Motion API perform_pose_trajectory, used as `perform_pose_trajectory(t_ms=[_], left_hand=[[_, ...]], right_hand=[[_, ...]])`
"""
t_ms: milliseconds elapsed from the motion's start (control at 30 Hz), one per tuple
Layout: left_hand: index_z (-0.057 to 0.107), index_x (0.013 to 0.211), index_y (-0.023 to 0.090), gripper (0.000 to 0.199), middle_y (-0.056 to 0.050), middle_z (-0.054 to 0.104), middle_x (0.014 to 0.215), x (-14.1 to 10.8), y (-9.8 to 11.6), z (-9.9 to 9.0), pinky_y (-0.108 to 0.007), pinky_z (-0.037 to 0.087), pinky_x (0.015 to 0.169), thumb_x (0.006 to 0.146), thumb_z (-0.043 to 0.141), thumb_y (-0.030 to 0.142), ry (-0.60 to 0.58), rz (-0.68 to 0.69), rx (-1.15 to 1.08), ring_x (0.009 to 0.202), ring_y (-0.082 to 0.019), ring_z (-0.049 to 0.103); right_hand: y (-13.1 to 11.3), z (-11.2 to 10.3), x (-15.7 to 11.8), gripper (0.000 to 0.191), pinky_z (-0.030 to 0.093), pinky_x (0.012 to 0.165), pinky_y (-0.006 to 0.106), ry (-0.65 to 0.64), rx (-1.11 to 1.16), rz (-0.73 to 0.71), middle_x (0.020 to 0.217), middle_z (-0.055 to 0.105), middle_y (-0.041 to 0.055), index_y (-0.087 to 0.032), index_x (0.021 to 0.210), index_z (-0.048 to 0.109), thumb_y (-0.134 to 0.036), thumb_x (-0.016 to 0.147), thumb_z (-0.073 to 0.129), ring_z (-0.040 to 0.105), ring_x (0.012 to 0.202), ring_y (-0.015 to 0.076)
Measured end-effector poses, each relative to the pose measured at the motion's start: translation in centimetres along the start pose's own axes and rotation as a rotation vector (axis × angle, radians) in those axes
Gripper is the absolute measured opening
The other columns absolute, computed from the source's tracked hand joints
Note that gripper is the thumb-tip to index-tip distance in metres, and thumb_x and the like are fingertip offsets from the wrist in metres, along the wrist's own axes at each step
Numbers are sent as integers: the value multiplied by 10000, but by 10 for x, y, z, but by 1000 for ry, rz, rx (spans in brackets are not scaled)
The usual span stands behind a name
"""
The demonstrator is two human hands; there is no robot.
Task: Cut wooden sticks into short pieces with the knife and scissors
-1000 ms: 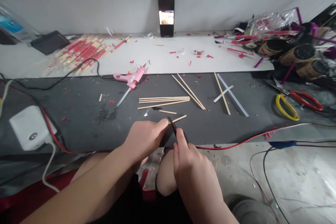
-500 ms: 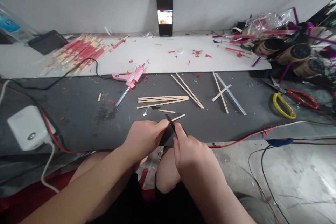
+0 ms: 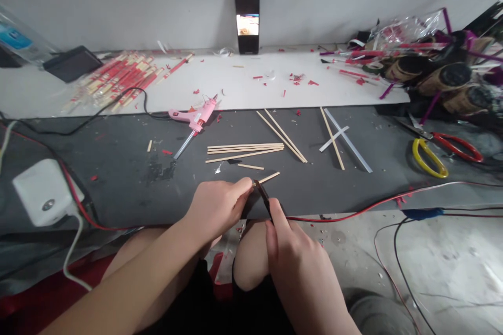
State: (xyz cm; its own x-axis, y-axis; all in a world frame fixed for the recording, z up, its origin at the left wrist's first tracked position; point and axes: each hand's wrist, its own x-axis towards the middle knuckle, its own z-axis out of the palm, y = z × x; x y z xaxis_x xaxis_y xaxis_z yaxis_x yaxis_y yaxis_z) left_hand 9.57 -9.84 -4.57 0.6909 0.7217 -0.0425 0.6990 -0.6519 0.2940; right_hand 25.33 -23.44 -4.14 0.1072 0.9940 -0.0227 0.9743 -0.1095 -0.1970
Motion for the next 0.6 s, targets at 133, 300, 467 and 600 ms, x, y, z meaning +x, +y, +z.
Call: perform_pose_trajectory(t_ms=[133,300,467,600], left_hand=[[610,963,244,187,1,677,648,1,-1,1,-319,152,503,1003,429,264,-22,4,28,573,-193,653],[610,1051,240,182,-14,720,711,1,-2,2,-297,243,504,1001,435,246,-58,27,37,634,-217,693],[614,1044,230,192,-17,739,731,-1,0,-1,-298,275,500,1020,426,264,-27,55,47,649,-219,706],[614,1031,221,180,-21,742,733,-2,0,-2,-295,283,501,1006,437,242,-18,66,60,656,-228,718]], right_hand=[[1,3,-1,463,518,504,282,22,43,-25,1057,811,89,-196,1442,538,-171,992,434,744,607,203],[-1,8,8,425,499,482,278,40,62,49,903,815,53,-203,1432,571,-241,1027,449,759,608,220],[-4,12,18,410,483,502,279,3,54,61,939,813,72,-189,1420,595,-241,1056,413,766,668,225],[-6,10,23,418,486,537,284,-15,98,69,957,810,98,-169,1434,584,-233,1055,420,773,731,239]])
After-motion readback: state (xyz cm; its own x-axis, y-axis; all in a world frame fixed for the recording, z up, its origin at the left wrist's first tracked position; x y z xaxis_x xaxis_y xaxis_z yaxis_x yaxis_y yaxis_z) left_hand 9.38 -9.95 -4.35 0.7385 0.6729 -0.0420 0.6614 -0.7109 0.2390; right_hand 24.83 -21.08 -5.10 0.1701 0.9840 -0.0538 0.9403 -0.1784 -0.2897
